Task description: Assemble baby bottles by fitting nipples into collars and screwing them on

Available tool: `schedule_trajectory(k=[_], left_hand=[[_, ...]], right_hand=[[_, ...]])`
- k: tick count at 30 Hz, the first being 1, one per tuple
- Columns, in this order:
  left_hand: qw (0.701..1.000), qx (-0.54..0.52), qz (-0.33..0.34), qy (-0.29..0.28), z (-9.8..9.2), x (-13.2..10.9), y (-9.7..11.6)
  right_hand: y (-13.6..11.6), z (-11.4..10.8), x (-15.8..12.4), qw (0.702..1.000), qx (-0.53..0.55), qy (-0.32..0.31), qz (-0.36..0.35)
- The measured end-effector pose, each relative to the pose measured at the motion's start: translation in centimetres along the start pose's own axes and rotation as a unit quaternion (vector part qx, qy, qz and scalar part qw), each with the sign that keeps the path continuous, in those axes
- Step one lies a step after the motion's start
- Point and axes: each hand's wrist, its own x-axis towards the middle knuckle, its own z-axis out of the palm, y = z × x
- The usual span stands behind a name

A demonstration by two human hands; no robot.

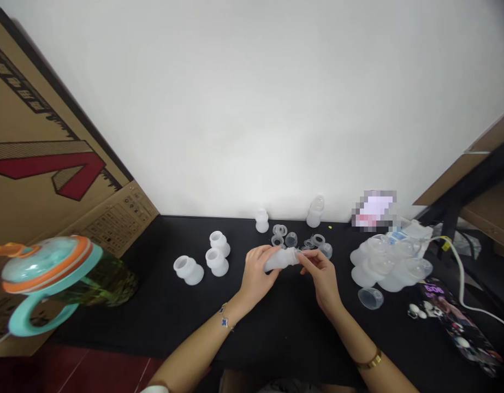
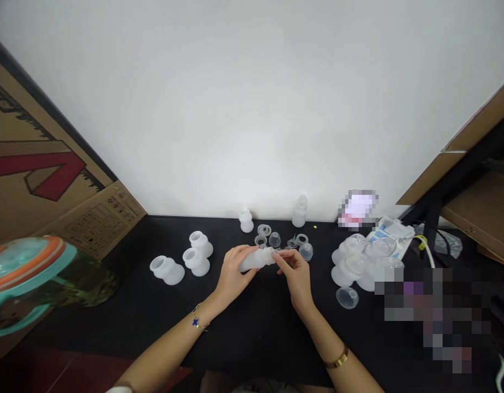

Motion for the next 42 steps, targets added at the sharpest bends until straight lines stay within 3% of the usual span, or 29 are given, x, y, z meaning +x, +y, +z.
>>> schedule_trajectory(k=[16,28,42], left_hand=[[1.000,0.001,0.020,0.006,-0.14,-0.11,0.17],[0.999,-0.048,-0.007,-0.002,-0.19,0.17,0.06],[1.000,-0.016,0.011,0.008,-0.20,0.05,0.20]], right_hand=[[-0.40,-0.04,-0.07,0.999,-0.044,0.006,-0.004],[-0.71,0.11,-0.17,0.999,-0.039,0.000,-0.016],[-0.79,0.03,-0.26,0.998,-0.065,0.009,-0.024]])
